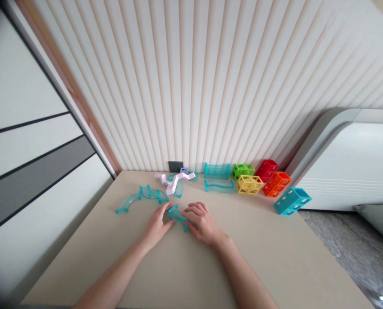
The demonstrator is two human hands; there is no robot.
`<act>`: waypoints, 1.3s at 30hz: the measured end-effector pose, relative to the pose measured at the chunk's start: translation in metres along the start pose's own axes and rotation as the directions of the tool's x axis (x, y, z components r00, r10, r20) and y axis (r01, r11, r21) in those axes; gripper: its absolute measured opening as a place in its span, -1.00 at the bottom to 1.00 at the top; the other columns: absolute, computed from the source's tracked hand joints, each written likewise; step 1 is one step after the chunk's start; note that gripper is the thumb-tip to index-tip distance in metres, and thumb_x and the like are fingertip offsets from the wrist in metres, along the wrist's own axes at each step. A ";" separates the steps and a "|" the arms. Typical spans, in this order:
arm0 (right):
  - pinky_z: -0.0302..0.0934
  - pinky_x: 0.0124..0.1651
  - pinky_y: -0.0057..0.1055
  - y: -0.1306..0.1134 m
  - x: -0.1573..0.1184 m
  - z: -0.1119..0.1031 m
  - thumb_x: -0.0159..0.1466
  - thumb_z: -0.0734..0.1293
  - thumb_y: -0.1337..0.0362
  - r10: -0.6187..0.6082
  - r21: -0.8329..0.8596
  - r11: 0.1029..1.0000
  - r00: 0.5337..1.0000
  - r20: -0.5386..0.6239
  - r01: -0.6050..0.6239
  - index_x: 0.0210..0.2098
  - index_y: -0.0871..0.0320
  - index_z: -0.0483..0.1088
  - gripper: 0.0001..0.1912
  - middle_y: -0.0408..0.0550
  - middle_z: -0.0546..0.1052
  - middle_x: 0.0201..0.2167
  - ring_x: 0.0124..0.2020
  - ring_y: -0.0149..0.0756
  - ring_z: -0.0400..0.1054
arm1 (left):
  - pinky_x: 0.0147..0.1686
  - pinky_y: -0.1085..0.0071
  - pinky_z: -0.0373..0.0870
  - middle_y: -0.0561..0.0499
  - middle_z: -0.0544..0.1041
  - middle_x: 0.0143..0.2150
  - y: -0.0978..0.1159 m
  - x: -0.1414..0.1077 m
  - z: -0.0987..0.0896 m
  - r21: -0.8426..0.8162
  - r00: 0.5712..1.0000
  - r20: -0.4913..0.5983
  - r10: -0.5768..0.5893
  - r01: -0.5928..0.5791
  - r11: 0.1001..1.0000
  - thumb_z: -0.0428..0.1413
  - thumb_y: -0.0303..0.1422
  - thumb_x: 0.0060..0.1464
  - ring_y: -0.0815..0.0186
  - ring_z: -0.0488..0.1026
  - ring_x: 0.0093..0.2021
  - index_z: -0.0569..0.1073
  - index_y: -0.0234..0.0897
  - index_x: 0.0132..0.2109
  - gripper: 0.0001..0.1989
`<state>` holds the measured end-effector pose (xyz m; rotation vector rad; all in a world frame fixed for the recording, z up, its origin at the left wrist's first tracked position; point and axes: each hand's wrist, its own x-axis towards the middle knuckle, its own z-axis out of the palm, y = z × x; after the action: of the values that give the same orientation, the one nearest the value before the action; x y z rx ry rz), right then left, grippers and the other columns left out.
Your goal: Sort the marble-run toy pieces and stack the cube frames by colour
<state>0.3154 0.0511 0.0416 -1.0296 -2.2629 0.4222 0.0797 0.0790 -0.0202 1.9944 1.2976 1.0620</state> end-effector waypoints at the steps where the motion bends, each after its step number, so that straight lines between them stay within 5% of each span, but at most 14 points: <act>1: 0.18 0.19 0.05 0.001 0.000 0.002 0.38 0.28 0.25 0.016 -0.001 1.000 1.000 -0.018 -0.016 0.18 -0.08 0.43 -0.61 0.05 0.57 0.00 0.13 -0.01 0.35 | 0.13 -0.02 0.44 -0.13 0.56 0.05 0.001 0.000 -0.001 0.016 1.000 0.002 0.012 -0.012 1.000 0.24 -0.51 0.01 0.07 0.50 0.10 0.30 -0.15 0.24 -0.36; 4: 0.27 0.11 0.02 0.003 0.000 0.008 0.37 0.33 0.16 0.130 0.017 0.991 0.984 -0.126 -0.129 0.14 -0.04 0.47 -0.64 0.09 0.59 -0.06 0.02 0.00 0.41 | 0.06 -0.01 0.48 -0.11 0.56 -0.03 0.003 0.000 -0.002 0.067 0.999 0.000 0.044 -0.043 0.997 0.27 -0.45 0.01 0.06 0.53 0.02 0.29 -0.14 0.24 -0.35; 8: 0.35 0.01 -0.12 0.003 -0.001 0.011 0.36 0.34 0.10 0.330 0.089 0.944 0.902 -0.279 -0.318 0.13 -0.04 0.46 -0.64 0.05 0.57 -0.09 -0.09 -0.05 0.46 | 0.00 0.03 0.49 -0.05 0.55 -0.15 0.011 0.000 -0.002 0.172 0.998 0.004 0.060 -0.060 0.983 0.33 -0.41 -0.04 0.07 0.52 -0.07 0.30 -0.17 0.24 -0.30; 13: 0.39 -0.10 -0.24 -0.001 -0.003 0.018 0.33 0.35 0.13 0.389 0.027 0.916 0.871 -0.301 -0.400 0.06 -0.07 0.48 -0.69 -0.02 0.55 -0.12 -0.22 -0.14 0.49 | -0.05 0.04 0.50 -0.09 0.54 -0.15 0.022 -0.002 -0.001 0.299 0.994 0.029 0.106 -0.109 0.948 0.39 -0.34 -0.08 0.00 0.51 -0.07 0.31 -0.21 0.23 -0.27; 20: 0.42 -0.08 -0.16 -0.021 0.003 0.034 0.36 0.30 0.14 0.292 -0.189 0.918 0.917 -0.272 -0.349 -0.06 -0.01 0.54 -0.77 0.09 0.54 -0.16 -0.16 -0.06 0.48 | -0.04 0.03 0.47 -0.17 0.55 -0.13 0.025 -0.003 0.002 0.390 0.987 0.072 0.145 -0.162 0.907 0.37 -0.22 -0.04 -0.05 0.50 -0.07 0.37 -0.26 0.18 -0.34; 27: 0.34 0.15 -0.08 -0.024 0.001 0.027 0.39 0.27 0.17 0.104 -0.085 0.990 0.991 -0.087 -0.111 0.14 0.07 0.42 -0.64 0.14 0.47 0.14 0.09 -0.05 0.42 | -0.01 0.07 0.46 -0.15 0.54 -0.06 0.023 -0.005 0.002 0.385 0.988 0.073 0.135 -0.153 0.910 0.28 -0.41 0.00 0.01 0.49 -0.01 0.35 -0.26 0.15 -0.45; 33: 0.28 0.21 -0.07 -0.015 -0.004 0.018 0.33 0.29 0.31 -0.037 -0.031 0.999 0.997 0.063 0.039 0.21 0.07 0.37 -0.55 0.13 0.38 0.23 0.14 -0.08 0.35 | 0.02 0.09 0.46 -0.11 0.53 -0.08 0.027 -0.004 -0.002 0.385 0.990 0.090 0.107 -0.134 0.913 0.29 -0.46 -0.02 0.03 0.48 0.00 0.37 -0.25 0.09 -0.49; 39: 0.40 0.09 -0.23 -0.009 -0.003 0.029 0.44 0.22 0.24 0.010 0.036 0.999 0.997 -0.071 -0.007 0.10 0.07 0.47 -0.69 0.11 0.51 0.02 0.02 -0.18 0.45 | 0.01 0.10 0.46 -0.10 0.52 -0.10 0.030 -0.003 -0.002 0.398 0.987 0.106 0.122 -0.154 0.904 0.30 -0.41 0.02 0.04 0.48 -0.02 0.39 -0.24 0.07 -0.54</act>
<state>0.2933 0.0425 0.0231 -1.0207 -2.1813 0.4217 0.0917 0.0642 0.0029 2.4403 1.4422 0.8105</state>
